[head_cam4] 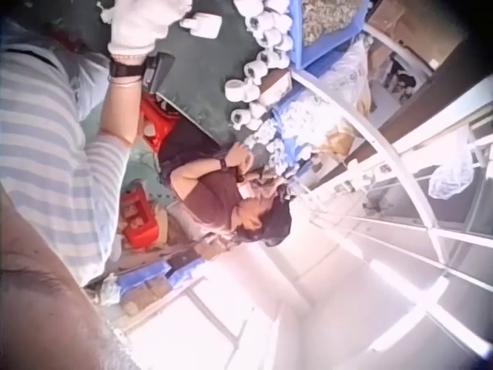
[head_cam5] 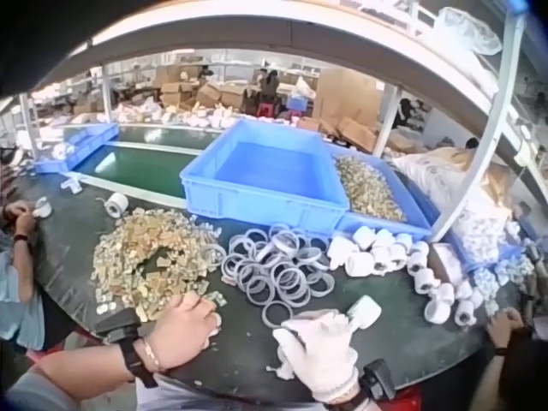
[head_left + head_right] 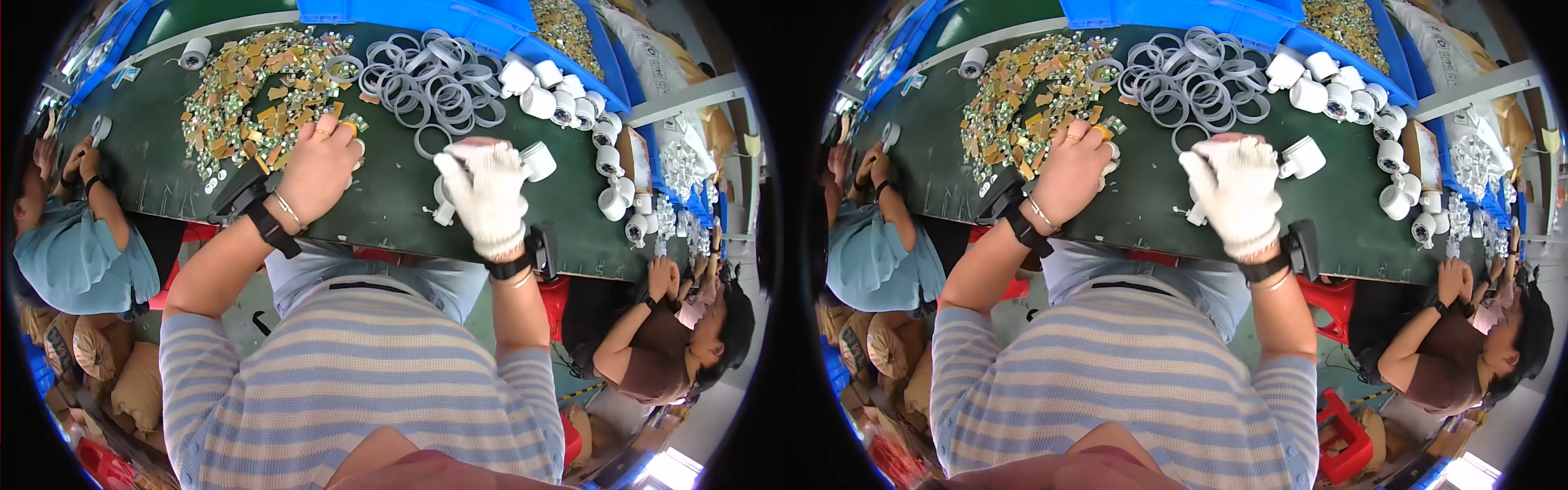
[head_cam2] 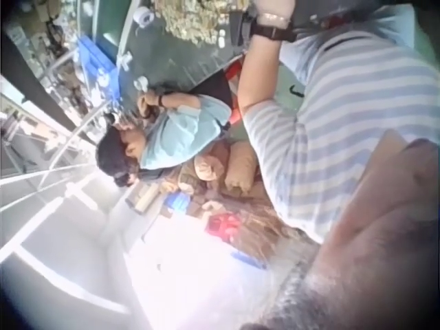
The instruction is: Manually assembling small white and grey electronic components into circular housings at a factory workbench.
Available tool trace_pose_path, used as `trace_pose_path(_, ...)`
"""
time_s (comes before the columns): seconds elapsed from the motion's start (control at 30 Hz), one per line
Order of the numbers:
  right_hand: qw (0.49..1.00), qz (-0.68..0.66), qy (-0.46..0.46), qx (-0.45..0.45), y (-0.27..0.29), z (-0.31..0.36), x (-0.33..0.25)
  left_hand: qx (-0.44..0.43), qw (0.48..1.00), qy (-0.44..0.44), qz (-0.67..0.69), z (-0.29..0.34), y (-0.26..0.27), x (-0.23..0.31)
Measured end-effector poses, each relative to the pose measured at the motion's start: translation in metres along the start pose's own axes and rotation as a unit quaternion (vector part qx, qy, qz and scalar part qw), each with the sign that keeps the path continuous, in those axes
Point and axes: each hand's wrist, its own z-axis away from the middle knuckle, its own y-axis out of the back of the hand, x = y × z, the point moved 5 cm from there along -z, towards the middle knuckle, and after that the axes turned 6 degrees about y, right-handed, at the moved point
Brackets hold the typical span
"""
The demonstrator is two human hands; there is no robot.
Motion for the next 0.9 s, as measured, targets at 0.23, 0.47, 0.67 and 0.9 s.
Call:
trace_pose_path(0.23,0.996,0.04,-0.037,-0.07,0.01,0.052,-0.041,-0.102,0.903,0.174,0.379,0.015,0.003,0.01)
trace_pose_path(0.47,0.99,-0.121,-0.06,-0.04,0.01,0.044,-0.028,-0.156,0.458,0.351,0.802,0.04,-0.014,0.033)
trace_pose_path(0.67,0.932,-0.32,-0.131,-0.11,0.011,0.031,-0.044,-0.125,0.474,0.275,0.827,0.045,-0.005,0.048)
trace_pose_path(0.9,0.931,-0.324,-0.082,-0.147,0.01,0.022,-0.049,-0.156,0.515,0.257,0.802,0.054,0.01,0.054)
